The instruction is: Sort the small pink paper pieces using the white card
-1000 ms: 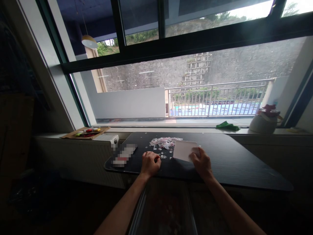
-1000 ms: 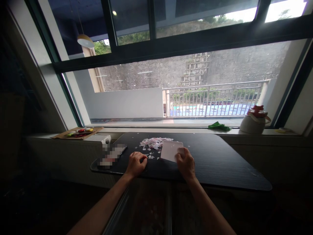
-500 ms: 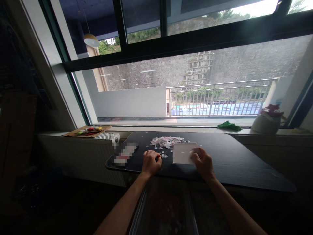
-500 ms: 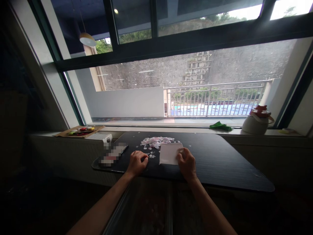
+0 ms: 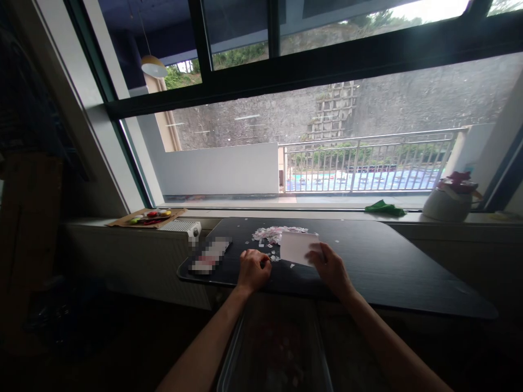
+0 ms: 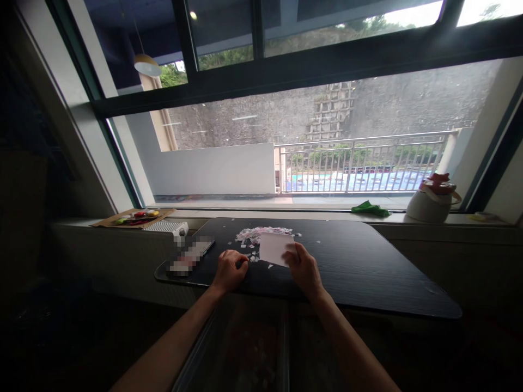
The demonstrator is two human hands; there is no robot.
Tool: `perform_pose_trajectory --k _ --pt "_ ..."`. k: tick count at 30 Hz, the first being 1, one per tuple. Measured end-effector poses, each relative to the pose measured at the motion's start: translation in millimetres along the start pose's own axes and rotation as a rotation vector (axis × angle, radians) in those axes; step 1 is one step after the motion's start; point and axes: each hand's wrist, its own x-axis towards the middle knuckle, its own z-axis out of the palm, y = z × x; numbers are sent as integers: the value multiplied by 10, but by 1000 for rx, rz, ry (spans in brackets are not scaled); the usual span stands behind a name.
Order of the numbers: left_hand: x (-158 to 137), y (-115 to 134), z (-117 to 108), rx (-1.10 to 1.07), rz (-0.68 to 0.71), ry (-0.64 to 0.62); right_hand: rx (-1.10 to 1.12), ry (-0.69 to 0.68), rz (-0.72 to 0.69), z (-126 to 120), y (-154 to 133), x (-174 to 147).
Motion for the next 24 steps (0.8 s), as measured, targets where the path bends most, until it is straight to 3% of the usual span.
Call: perform_pose_trajectory --k 6,11,14,20,24 --pt "1 -10 4 0 10 -7 3 -27 1 18 22 4" --pt "-1 -26 26 -7 18 10 -182 194 36 -40 -5 -31" --pt "-2 -31 36 -13 13 11 -185 259 34 -66 -28 -50" --pt "-3 -24 37 -19 16 22 -161 214 50 -74 -34 -49" --pt "-5 -18 33 -19 11 17 -141 275 72 -102 -40 -58"
